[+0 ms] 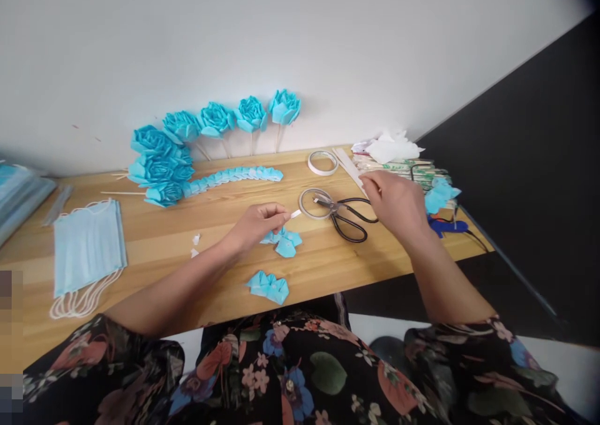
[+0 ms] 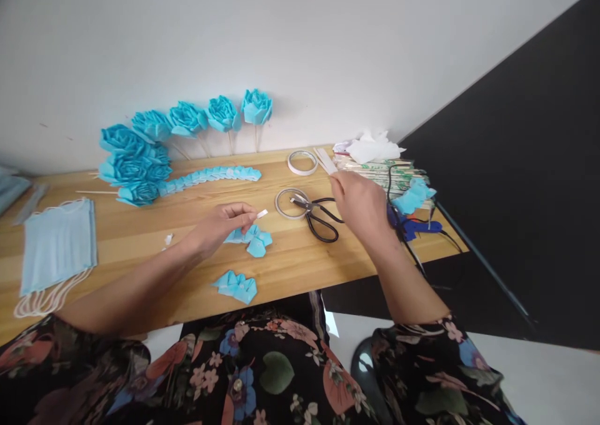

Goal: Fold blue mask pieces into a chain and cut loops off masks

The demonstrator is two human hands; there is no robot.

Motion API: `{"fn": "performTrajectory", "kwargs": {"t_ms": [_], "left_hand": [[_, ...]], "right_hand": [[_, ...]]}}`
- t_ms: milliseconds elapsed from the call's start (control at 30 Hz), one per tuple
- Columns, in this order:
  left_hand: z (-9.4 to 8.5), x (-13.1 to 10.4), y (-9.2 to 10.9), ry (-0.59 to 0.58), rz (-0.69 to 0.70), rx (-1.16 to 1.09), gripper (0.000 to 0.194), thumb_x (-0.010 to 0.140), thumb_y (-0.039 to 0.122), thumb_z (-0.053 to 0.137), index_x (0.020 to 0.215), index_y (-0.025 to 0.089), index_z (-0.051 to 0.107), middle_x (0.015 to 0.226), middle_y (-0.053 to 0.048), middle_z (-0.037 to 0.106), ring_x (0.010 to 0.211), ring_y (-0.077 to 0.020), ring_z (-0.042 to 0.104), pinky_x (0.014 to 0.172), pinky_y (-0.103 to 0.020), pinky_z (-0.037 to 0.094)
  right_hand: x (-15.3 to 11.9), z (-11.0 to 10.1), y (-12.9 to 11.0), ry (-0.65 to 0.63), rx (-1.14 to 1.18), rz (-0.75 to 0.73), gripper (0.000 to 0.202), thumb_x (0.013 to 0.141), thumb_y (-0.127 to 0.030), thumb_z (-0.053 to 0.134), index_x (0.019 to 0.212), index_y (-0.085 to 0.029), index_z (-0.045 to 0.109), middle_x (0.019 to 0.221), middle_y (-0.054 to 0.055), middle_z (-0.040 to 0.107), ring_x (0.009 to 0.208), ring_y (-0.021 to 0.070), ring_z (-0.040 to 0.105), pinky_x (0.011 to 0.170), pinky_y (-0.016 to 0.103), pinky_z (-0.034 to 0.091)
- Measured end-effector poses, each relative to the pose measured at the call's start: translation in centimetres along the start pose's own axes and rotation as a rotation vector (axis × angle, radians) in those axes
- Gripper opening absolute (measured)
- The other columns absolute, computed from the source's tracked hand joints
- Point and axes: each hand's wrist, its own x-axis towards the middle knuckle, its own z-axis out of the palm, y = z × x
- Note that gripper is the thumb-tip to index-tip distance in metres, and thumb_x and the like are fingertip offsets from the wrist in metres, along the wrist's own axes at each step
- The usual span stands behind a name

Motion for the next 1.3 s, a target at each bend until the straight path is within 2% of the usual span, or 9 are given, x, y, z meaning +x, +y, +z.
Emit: {"fn": "performTrajectory", "kwargs": {"t_ms": [67, 233, 400, 600, 733, 833, 933, 1100, 1300], "left_hand": [[0.0, 0.2, 0.1, -0.004, 0.002, -0.005, 0.031, 0.074, 0.046, 0.07, 0.081, 0.016, 0.068, 0.058, 0.004, 0.05, 0.056, -0.0093, 0.041, 0.056, -0.024, 0.029], [-0.2, 0.7, -0.1, 0.027, 0.027, -0.04, 0.034, 0.072, 0.047, 0.072, 0.084, 0.015, 0.073, 0.06, 0.003, 0.05, 0.057, -0.0092, 0.041, 0.055, -0.024, 0.03], [-0.2, 1.3, -0.5, 0.051, 0.025, -0.066, 0.033, 0.072, 0.046, 0.073, 0.084, 0.015, 0.076, 0.057, 0.003, 0.048, 0.055, -0.009, 0.039, 0.054, -0.024, 0.03], [-1.5, 3.2, -0.8, 0.049, 0.1, -0.136, 0.037, 0.084, 0.046, 0.066, 0.099, 0.016, 0.079, 0.062, 0.001, 0.058, 0.06, -0.0113, 0.05, 0.067, -0.027, 0.045], [-4.1, 5.4, -1.2, 0.299, 0.278, 0.376, 0.035, 0.094, 0.033, 0.051, 0.106, 0.016, 0.078, 0.088, -0.008, 0.074, 0.084, -0.0196, 0.065, 0.084, -0.031, 0.048], [-4.8, 6.9, -2.0, 0.355, 0.302, 0.926, 0.039, 0.096, 0.022, 0.043, 0.121, 0.018, 0.073, 0.106, -0.012, 0.076, 0.098, -0.0257, 0.068, 0.09, -0.035, 0.046], [-4.3, 7.9, -2.7, 0.302, 0.239, 1.198, 0.044, 0.099, 0.02, 0.038, 0.134, 0.02, 0.065, 0.105, -0.014, 0.076, 0.093, -0.0265, 0.07, 0.086, -0.037, 0.047], [-3.7, 8.4, -3.1, 0.26, 0.245, 1.274, 0.042, 0.097, 0.017, 0.04, 0.132, 0.022, 0.065, 0.104, -0.012, 0.076, 0.09, -0.0254, 0.07, 0.083, -0.035, 0.047], [-3.9, 8.8, -3.7, 0.271, 0.281, 1.254, 0.041, 0.095, 0.013, 0.041, 0.124, 0.022, 0.068, 0.103, -0.012, 0.076, 0.087, -0.025, 0.07, 0.081, -0.035, 0.047]], "right_hand": [[-0.2, -0.2, -2.6, 0.005, 0.202, -0.106, 0.029, 0.097, -0.034, 0.048, 0.101, -0.021, 0.073, 0.099, 0.01, 0.076, 0.092, 0.0247, 0.069, 0.078, 0.034, 0.047], [-0.6, 2.9, -6.8, -0.43, 0.833, -0.118, 0.025, 0.089, -0.041, 0.062, 0.098, -0.022, 0.075, 0.092, 0.003, 0.077, 0.077, 0.0175, 0.067, 0.068, 0.029, 0.049], [-0.4, 5.6, -7.3, -0.458, 0.988, -0.021, 0.021, 0.084, -0.041, 0.066, 0.084, -0.021, 0.072, 0.079, 0.002, 0.071, 0.066, 0.0145, 0.058, 0.062, 0.028, 0.045], [1.3, 4.0, -7.3, -0.249, 0.877, -0.034, 0.017, 0.086, -0.036, 0.062, 0.08, -0.021, 0.068, 0.075, 0.001, 0.068, 0.066, 0.0148, 0.058, 0.064, 0.028, 0.045], [5.1, 3.9, -5.3, -0.087, 0.801, -0.013, 0.015, 0.086, -0.034, 0.061, 0.082, -0.02, 0.066, 0.078, 0.002, 0.068, 0.064, 0.0143, 0.056, 0.067, 0.029, 0.045], [8.5, 5.9, -4.3, -0.209, 0.726, -0.186, 0.015, 0.086, -0.031, 0.058, 0.084, -0.019, 0.066, 0.083, 0.004, 0.069, 0.073, 0.0164, 0.058, 0.07, 0.029, 0.045], [11.4, 8.4, -4.8, -0.36, 0.574, -0.461, 0.014, 0.086, -0.026, 0.056, 0.082, -0.017, 0.066, 0.09, 0.007, 0.068, 0.082, 0.0181, 0.06, 0.075, 0.029, 0.043], [14.3, 10.6, -6.2, -0.519, 0.442, -0.755, 0.017, 0.091, -0.023, 0.05, 0.084, -0.018, 0.065, 0.088, 0.006, 0.067, 0.084, 0.0189, 0.057, 0.08, 0.03, 0.041], [15.8, 11.3, -7.2, -0.555, 0.283, -0.983, 0.022, 0.094, -0.022, 0.05, 0.083, -0.02, 0.068, 0.088, 0.007, 0.066, 0.091, 0.0214, 0.056, 0.091, 0.033, 0.039]]}}
